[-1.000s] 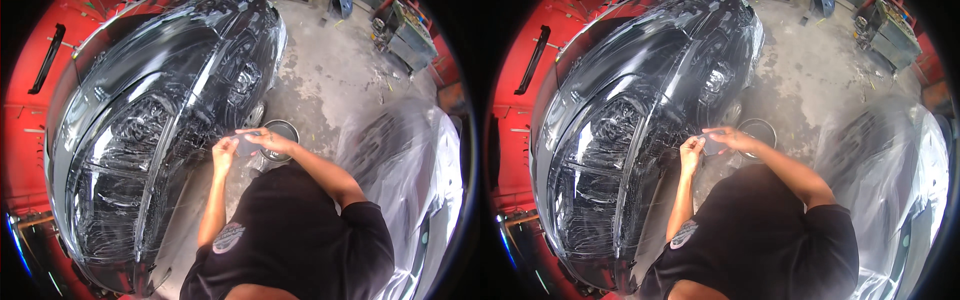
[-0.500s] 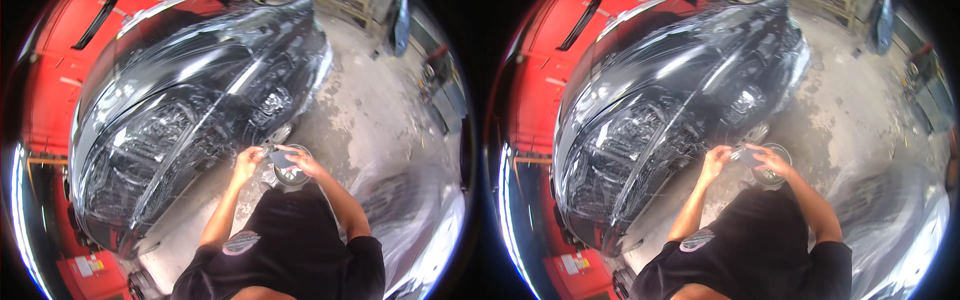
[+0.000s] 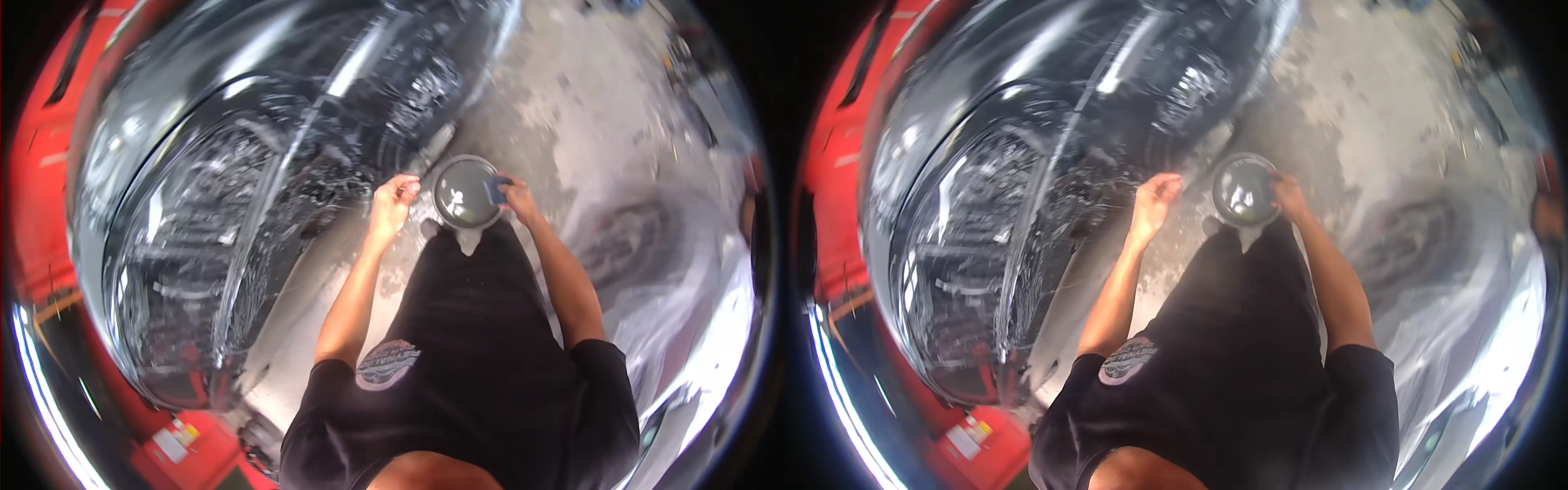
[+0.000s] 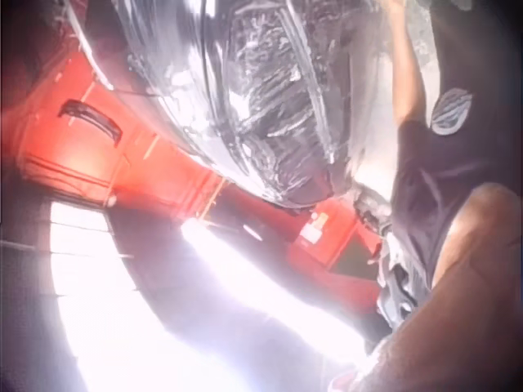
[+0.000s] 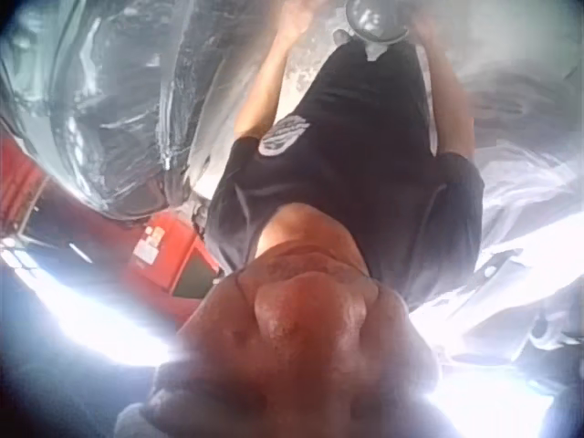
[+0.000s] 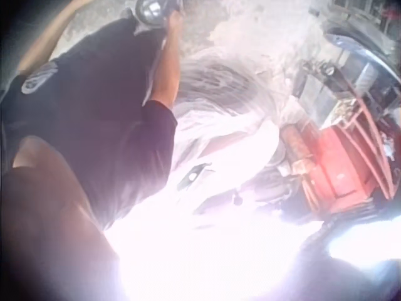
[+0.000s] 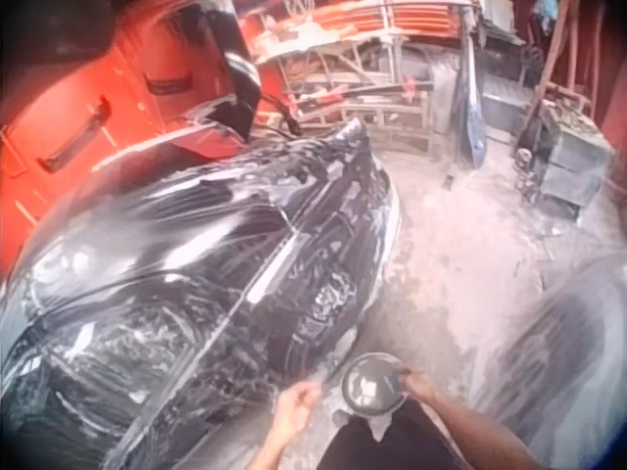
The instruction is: The person applies a clear protective film to the rear window of a black car. They use a squeegee to smooth the film and remove bubbles, frequently dipping the tool into a bucket of soapy water. The person also uses a purple cloth to wipe the surface and a yellow knife to trim the film edges.
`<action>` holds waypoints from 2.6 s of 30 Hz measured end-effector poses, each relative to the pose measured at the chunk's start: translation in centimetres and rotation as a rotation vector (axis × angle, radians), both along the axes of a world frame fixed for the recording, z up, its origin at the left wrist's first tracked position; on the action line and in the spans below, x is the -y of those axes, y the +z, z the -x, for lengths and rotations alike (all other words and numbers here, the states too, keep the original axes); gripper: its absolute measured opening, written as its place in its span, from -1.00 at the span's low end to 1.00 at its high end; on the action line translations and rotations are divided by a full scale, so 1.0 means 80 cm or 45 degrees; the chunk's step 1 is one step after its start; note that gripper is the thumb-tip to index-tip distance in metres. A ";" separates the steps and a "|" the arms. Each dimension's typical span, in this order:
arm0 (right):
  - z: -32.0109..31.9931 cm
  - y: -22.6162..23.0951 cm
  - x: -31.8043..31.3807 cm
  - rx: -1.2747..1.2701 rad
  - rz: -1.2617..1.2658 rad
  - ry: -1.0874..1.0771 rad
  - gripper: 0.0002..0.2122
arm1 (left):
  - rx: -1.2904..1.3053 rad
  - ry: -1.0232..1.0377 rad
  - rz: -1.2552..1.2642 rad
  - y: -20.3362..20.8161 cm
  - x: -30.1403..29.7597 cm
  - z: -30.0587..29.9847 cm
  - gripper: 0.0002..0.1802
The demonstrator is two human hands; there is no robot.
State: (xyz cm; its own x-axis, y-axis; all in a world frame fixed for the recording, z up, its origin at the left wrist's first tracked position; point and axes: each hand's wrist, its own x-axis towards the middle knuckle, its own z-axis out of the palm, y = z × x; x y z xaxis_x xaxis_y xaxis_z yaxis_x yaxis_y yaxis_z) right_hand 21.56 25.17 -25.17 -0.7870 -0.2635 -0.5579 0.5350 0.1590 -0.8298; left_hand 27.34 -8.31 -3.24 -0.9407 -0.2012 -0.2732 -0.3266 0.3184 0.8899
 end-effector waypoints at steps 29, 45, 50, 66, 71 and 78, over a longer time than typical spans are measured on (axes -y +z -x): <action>-0.057 -0.433 0.112 0.138 -0.340 -0.562 -0.55 | 1.072 -1.550 0.889 -1.067 -0.095 0.072 -0.43; -0.100 -0.511 0.077 0.090 -0.453 -0.632 -0.53 | 0.451 -0.660 0.079 -0.686 -0.160 0.080 -0.77; -0.043 -0.462 0.066 0.430 0.125 -0.875 -0.52 | 0.641 -0.525 -0.342 -0.493 -0.150 0.082 -0.70; 0.060 0.085 0.047 0.216 0.714 -0.380 -0.41 | 0.269 0.230 -0.848 -0.134 -0.076 0.107 -0.56; 0.130 0.110 -0.001 0.055 0.547 -0.139 -0.45 | -0.466 -0.022 0.183 0.148 0.004 0.137 -0.52; 0.158 0.112 -0.011 -0.053 0.308 -0.038 -0.58 | -1.056 0.260 1.342 0.417 0.144 0.196 -0.71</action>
